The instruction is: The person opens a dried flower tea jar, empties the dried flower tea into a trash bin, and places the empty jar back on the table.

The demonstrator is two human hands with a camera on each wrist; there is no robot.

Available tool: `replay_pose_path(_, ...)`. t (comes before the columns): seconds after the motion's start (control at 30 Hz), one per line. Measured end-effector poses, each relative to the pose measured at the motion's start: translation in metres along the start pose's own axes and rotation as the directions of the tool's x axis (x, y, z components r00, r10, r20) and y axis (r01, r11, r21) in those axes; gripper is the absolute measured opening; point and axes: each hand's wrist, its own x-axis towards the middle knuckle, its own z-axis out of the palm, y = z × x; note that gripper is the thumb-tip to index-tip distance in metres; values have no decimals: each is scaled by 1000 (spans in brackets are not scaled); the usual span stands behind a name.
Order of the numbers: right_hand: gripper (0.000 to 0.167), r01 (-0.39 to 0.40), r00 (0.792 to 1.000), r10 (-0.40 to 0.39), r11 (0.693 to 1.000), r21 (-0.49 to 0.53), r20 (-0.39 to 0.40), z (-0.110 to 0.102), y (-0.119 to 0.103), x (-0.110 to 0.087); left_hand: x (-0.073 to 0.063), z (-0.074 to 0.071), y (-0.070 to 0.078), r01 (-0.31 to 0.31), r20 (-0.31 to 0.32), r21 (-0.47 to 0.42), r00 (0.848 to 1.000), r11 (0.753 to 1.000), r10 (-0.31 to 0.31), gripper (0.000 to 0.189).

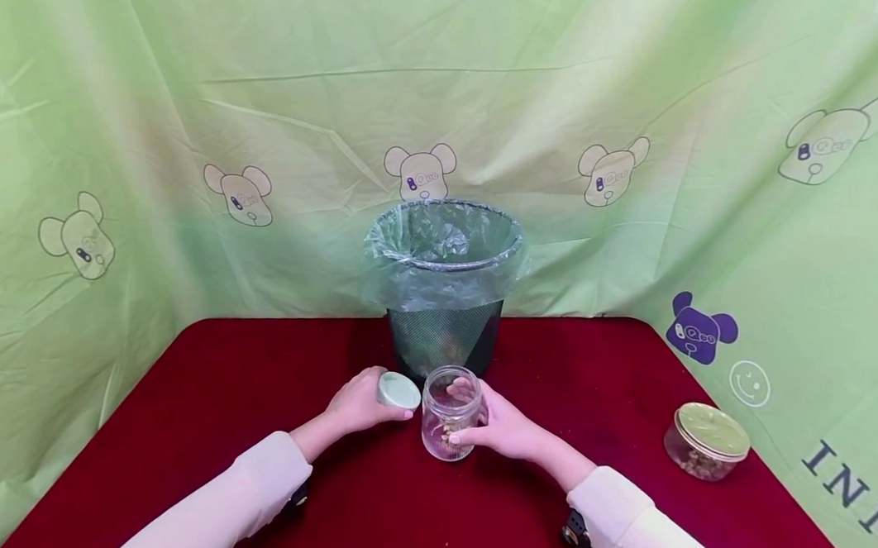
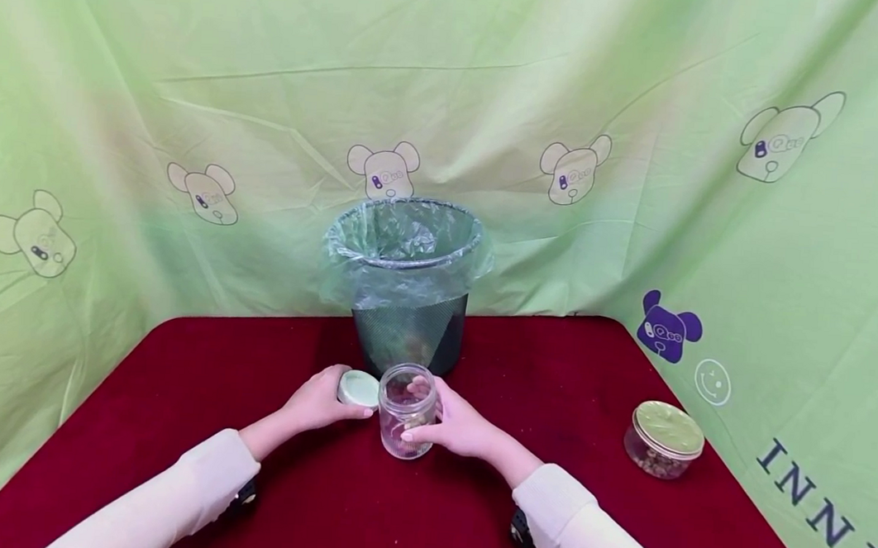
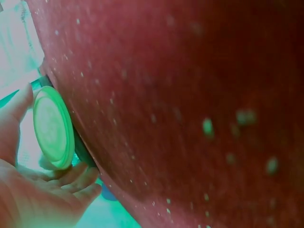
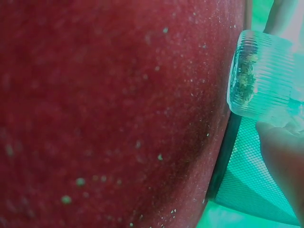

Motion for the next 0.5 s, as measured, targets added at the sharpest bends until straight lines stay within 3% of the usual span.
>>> replay_pose_path(0.27, 76, -12, 1000, 12, 1000, -2, -7, 0, 0, 0, 5, -3, -9, 8, 59, 10, 998, 1000, -8, 78)
replay_pose_path(0.5, 77, -9, 1000, 9, 1000, 4, 0, 0, 0, 0, 9, -5, -19, -31, 78, -24, 996, 999, 33, 74)
